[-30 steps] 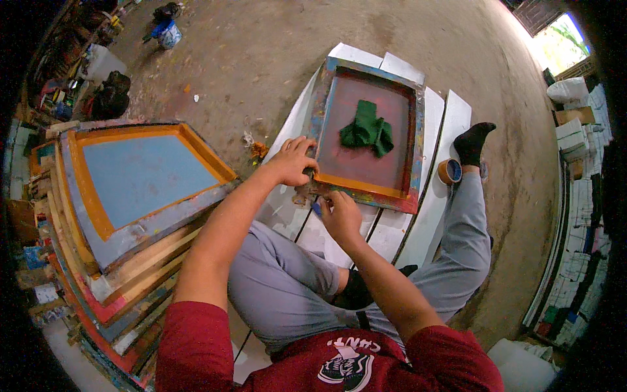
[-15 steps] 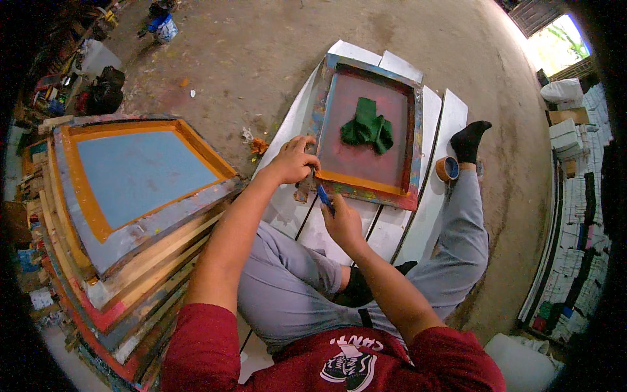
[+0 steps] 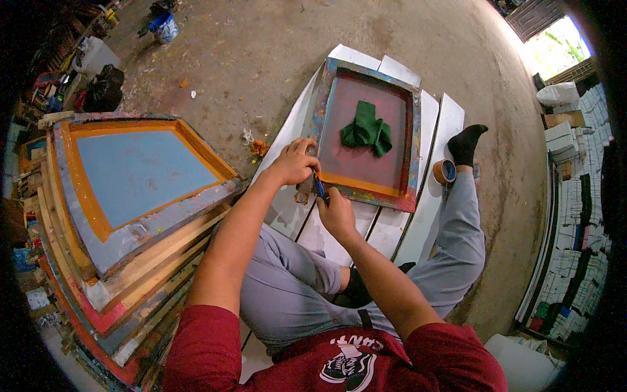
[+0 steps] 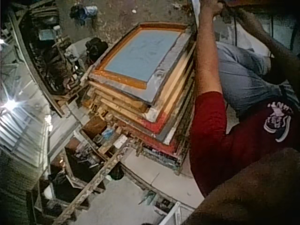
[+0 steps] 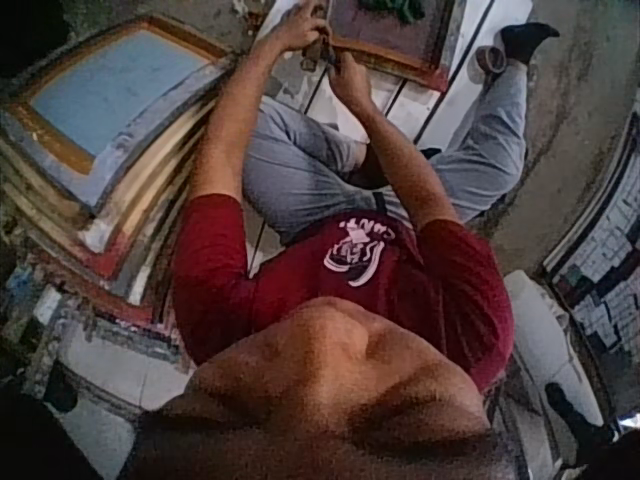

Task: The person sits on the floor and wipes the surface of a wooden frame with a green cloth, then stacks it. They pick up another frame, wipe it, apply masking tape to the edges, and trim the tape with a utility knife.

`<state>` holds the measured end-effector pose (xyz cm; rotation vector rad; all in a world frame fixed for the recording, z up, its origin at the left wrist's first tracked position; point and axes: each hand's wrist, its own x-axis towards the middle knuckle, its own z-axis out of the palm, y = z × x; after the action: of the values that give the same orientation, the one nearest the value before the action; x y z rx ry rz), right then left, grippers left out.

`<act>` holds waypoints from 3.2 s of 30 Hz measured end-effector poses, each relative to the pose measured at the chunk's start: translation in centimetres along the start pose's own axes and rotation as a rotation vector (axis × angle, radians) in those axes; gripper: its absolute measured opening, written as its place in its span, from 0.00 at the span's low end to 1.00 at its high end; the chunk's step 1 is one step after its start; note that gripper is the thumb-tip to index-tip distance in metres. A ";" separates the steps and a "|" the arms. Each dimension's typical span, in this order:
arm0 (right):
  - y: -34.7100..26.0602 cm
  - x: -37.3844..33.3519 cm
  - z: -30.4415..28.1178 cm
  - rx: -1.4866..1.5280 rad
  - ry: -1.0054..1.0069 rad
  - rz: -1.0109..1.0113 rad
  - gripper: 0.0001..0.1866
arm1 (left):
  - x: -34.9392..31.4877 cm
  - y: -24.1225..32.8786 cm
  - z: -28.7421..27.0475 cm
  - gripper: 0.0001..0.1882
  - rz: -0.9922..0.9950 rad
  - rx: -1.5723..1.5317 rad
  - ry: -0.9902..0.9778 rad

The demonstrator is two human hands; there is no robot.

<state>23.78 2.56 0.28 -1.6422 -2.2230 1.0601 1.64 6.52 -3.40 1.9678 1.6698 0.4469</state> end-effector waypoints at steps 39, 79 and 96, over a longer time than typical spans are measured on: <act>4.2 -0.3 -0.5 0.186 0.047 -0.126 0.15 | -1.6 -0.7 -0.7 0.20 0.063 -0.094 0.103; 4.0 0.1 -2.1 0.253 0.168 -0.118 0.11 | -1.8 1.8 -1.5 0.15 0.138 0.024 0.207; 3.0 -0.5 -1.0 0.128 -0.022 -0.097 0.18 | -1.6 4.1 -0.9 0.13 0.220 0.478 0.249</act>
<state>26.76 2.95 -0.74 -1.4630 -2.1747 1.1738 4.21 4.69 -0.18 2.5494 1.8482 0.4122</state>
